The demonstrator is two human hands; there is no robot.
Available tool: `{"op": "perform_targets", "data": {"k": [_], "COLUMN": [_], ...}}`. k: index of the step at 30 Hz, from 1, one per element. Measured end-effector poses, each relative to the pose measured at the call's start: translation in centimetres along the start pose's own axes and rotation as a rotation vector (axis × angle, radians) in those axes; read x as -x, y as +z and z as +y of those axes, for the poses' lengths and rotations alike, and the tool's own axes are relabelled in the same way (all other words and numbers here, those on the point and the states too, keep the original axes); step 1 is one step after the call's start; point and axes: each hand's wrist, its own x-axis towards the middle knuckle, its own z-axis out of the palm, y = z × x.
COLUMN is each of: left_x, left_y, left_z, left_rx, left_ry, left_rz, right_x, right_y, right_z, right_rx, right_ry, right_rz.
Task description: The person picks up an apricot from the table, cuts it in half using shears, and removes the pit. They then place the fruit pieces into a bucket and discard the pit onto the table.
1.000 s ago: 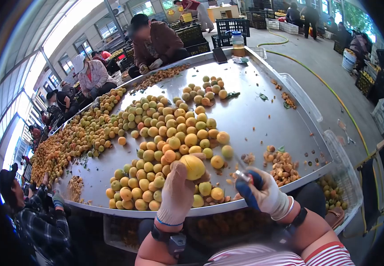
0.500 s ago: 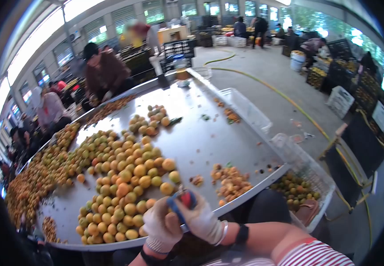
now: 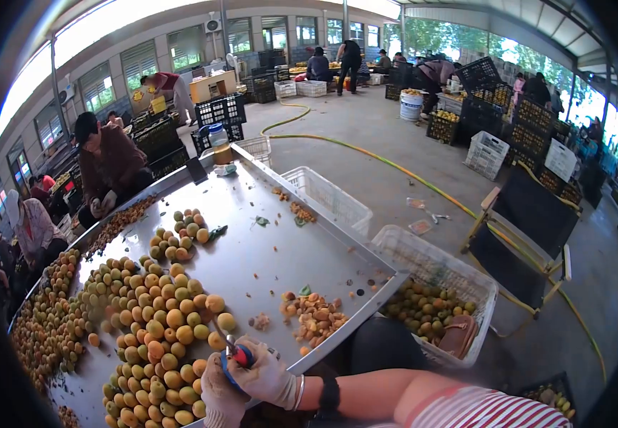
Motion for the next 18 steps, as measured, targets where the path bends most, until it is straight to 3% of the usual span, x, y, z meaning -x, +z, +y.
{"op": "perform_targets", "data": {"k": [1, 2, 4, 5, 7, 8, 10, 12, 14, 15, 16, 18], "left_x": [-0.2, -0.3, -0.3, -1.2, -2.3, -2.0, 0.2, 0.3, -1.3, -2.3, -3.4, -3.4], "left_y": [0.6, 0.3, -0.6, -0.3, -0.7, 0.0, 0.3, 0.4, 1.2, 1.7, 2.0, 1.2], "left_z": [-1.6, -2.7, -1.3, -2.7, -3.5, -3.9, 3.8, 4.3, 3.2, 2.4, 1.6, -1.1], "left_rx": [0.559, 0.281, 1.321, 1.322, 1.516, 1.51, 1.279, 1.352, 1.33, 1.316, 1.296, 1.255], "left_ry": [-0.094, -0.098, -0.515, -0.522, -0.467, -0.472, -0.663, -0.656, -0.518, -0.448, -0.376, -0.263], "left_rz": [-0.037, -0.081, -0.289, -0.333, -0.622, -0.633, -0.017, -0.021, -0.17, -0.241, -0.308, -0.376], "right_x": [0.1, 0.0, 0.0, 0.0, 0.0, 0.1, -0.1, -0.2, 0.0, -0.9, -0.8, 0.6], "right_y": [0.2, 0.3, 0.1, 0.2, -0.1, -0.3, -0.3, -0.6, -0.8, -1.6, -2.0, -2.5], "right_z": [0.0, -0.5, -0.3, -0.2, -1.0, -1.0, -1.0, -1.1, -1.4, -3.1, -3.6, -2.5], "right_rx": [-0.009, -0.004, 0.029, 0.044, 0.098, 0.1, 0.147, 0.174, 0.123, -0.025, -0.07, 0.05], "right_ry": [0.018, -0.016, 0.052, 0.033, 0.049, 0.052, 0.041, 0.035, -0.12, -0.531, -0.672, -0.608], "right_rz": [0.013, 0.035, -0.026, -0.002, -0.02, -0.009, -0.056, -0.08, -0.073, -0.095, -0.145, -0.257]}}
